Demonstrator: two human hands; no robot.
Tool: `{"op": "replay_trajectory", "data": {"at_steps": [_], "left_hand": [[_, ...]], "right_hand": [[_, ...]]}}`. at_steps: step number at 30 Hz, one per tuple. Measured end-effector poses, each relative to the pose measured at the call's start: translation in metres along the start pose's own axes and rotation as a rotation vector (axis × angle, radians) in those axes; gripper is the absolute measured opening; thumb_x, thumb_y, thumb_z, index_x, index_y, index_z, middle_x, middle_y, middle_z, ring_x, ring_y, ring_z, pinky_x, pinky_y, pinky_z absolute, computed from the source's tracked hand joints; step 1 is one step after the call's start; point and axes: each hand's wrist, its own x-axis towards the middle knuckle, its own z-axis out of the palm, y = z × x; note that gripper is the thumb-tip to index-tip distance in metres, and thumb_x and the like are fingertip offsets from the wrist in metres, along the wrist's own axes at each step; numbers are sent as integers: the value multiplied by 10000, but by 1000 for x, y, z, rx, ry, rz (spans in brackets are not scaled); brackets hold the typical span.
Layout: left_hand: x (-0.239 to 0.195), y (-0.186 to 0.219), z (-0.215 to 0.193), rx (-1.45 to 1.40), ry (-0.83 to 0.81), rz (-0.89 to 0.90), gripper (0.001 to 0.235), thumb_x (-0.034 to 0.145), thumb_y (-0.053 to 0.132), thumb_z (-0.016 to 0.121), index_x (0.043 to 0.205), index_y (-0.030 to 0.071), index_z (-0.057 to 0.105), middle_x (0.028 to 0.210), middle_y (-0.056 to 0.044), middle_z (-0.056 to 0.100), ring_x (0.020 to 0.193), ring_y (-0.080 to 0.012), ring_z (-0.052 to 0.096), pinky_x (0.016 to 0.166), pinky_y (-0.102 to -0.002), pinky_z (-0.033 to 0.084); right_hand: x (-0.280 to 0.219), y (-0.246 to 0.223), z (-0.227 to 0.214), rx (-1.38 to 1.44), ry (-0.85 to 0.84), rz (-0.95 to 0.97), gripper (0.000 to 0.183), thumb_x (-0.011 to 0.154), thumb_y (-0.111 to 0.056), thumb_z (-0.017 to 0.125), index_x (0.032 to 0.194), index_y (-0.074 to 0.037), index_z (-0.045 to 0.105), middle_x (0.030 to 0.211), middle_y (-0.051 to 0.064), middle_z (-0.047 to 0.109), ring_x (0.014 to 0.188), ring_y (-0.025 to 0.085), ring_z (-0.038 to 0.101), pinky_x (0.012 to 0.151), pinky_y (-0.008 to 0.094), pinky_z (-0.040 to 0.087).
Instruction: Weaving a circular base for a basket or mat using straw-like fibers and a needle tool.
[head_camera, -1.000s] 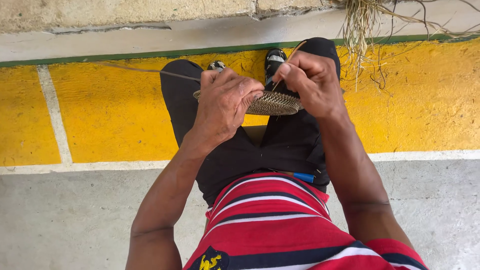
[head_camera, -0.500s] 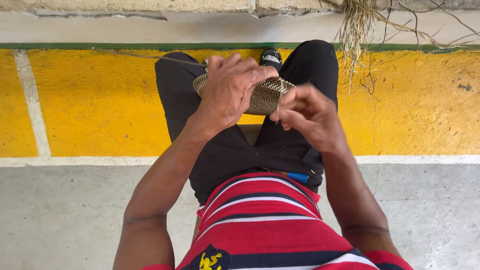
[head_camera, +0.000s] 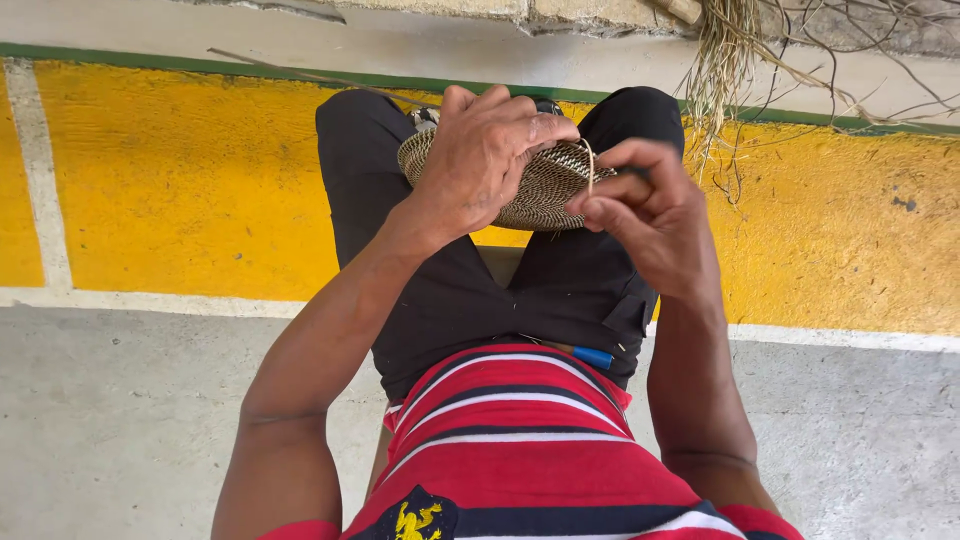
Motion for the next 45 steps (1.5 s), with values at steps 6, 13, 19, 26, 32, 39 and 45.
{"op": "replay_trajectory", "data": {"at_steps": [6,13,19,26,32,39,45], "left_hand": [[-5,4,3,-52,14,0,318,971,55,685,1228,233,745,892,36,623,875,-177,547,825,-381,313],[-13,3,3,-84,60,-20,332,986,74,689,1272,237,737,876,34,643,877,-163,561,846,-374,321],[-14,6,3,-82,51,-10,341,1000,67,678,1290,237,736,865,33,633,866,-161,550,852,-374,324],[-17,5,3,-67,58,-1,344,1006,65,669,1298,236,729,891,44,644,866,-161,543,843,-377,319],[-20,7,2,-76,36,-8,375,990,63,680,1314,247,718,879,47,633,870,-160,543,851,-377,324],[-22,7,-1,-43,36,14,380,992,65,681,1320,254,718,883,44,631,881,-164,543,850,-385,319],[-27,16,-11,-60,11,55,406,976,51,694,1317,270,718,984,36,619,952,-185,539,876,-394,328]], "right_hand": [[-1,9,11,-472,75,-187,109,977,40,768,1055,0,702,1079,76,712,996,123,647,869,254,523],[2,19,19,-550,275,-315,195,947,21,827,1055,-51,682,1101,55,701,1066,171,625,1002,307,506],[0,28,20,-559,313,-307,196,934,-17,843,1036,-54,680,1162,80,665,1114,184,586,1027,310,467],[3,31,26,-481,346,-326,179,982,-53,824,1058,-48,662,1159,78,658,1098,177,588,1025,308,470],[1,35,27,-525,354,-359,183,985,-55,824,1058,-44,657,1159,88,650,1123,198,593,1014,315,476],[10,46,23,-591,343,-432,193,956,-40,848,1036,-59,674,1128,64,649,1062,179,635,918,318,540],[42,30,-37,-412,-99,-271,117,982,-26,743,1089,-57,707,1099,60,672,1013,137,649,858,282,541]]}}
